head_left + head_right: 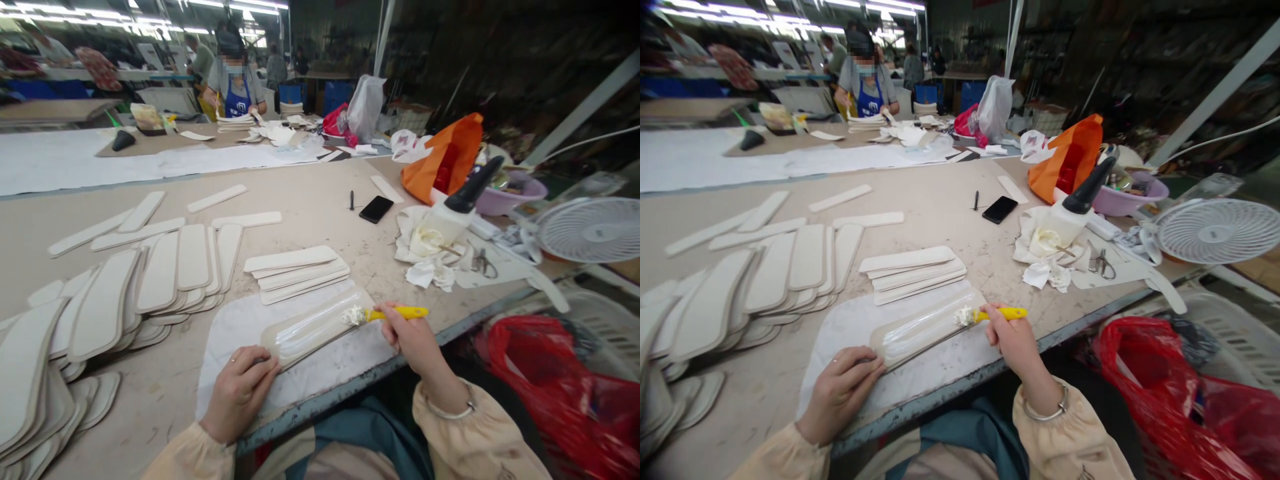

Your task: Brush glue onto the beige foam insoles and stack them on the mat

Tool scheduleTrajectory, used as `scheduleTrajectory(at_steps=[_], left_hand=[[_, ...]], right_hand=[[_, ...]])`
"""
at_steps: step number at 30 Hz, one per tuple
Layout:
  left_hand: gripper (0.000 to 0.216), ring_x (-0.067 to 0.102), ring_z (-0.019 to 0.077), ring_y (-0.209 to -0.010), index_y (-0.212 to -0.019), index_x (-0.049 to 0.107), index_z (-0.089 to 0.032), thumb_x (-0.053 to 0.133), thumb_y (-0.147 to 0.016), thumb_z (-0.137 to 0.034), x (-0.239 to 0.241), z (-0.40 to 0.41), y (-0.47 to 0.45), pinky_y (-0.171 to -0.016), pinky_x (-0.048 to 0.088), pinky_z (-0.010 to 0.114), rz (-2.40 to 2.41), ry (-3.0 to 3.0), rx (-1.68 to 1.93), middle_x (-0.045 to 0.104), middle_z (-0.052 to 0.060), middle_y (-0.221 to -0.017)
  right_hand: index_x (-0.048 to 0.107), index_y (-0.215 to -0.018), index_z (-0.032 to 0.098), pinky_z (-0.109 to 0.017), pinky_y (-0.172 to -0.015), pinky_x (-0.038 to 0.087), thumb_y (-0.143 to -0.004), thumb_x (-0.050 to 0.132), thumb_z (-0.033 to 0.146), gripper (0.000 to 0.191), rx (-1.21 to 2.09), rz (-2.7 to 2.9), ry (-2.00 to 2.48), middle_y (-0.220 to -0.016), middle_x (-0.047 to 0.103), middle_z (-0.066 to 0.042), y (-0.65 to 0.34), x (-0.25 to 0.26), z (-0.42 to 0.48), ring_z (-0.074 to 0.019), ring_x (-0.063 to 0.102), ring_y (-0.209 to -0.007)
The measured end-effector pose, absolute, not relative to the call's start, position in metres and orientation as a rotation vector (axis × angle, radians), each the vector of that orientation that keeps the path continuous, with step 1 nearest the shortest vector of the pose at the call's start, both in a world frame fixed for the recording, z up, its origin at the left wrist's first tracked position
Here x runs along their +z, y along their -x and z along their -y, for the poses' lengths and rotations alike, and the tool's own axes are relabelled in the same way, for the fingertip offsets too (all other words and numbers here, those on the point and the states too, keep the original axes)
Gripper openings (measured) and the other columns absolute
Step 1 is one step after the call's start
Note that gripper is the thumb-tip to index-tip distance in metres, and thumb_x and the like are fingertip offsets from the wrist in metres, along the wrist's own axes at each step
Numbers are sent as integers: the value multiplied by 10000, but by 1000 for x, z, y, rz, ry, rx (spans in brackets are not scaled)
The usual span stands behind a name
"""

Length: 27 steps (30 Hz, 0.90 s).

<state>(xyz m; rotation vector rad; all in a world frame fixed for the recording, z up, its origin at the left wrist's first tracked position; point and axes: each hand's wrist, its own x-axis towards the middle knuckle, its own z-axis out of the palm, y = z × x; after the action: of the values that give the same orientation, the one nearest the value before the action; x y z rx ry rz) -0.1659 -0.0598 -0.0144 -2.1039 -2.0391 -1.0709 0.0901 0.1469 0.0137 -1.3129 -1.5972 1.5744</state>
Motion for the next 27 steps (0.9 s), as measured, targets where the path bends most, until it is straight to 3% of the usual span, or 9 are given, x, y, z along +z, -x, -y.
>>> scheduleTrajectory(at_steps=[11, 16, 21, 27], left_hand=[[134, 591, 165, -860, -923, 685, -204, 628, -821, -138, -14, 58, 167, -764, 502, 304, 2010, 2101, -1055, 621, 56, -906], [127, 592, 164, -863, -919, 686, -210, 621, -828, -149, -14, 59, 167, -759, 508, 300, 2016, 2099, -1057, 617, 58, -909], [144, 585, 162, -865, -936, 684, -204, 626, -823, -137, -15, 60, 168, -758, 506, 298, 2011, 2117, -1044, 608, 62, -924], [144, 586, 166, -870, -934, 682, -205, 626, -822, -135, -15, 59, 167, -764, 503, 300, 2013, 2121, -1043, 612, 60, -921]], right_hand=[[585, -907, 188, -246, -429, 319, -854, 506, 546, 371, 1188, 1657, 1382, -447, 464, 49, -103, 35, -152, -119, 396, -399], [571, -958, 167, -207, -375, 270, -865, 483, 561, 414, 1588, 1527, 1146, -428, 427, 74, -81, 36, -127, -86, 347, -360], [585, -977, 163, -182, -384, 302, -889, 447, 534, 406, 1874, 1607, 1014, -448, 475, 67, -49, 21, -101, -75, 372, -369], [594, -964, 172, -213, -409, 327, -875, 482, 538, 394, 1482, 1667, 1246, -447, 477, 58, -69, 15, -131, -104, 409, -395]])
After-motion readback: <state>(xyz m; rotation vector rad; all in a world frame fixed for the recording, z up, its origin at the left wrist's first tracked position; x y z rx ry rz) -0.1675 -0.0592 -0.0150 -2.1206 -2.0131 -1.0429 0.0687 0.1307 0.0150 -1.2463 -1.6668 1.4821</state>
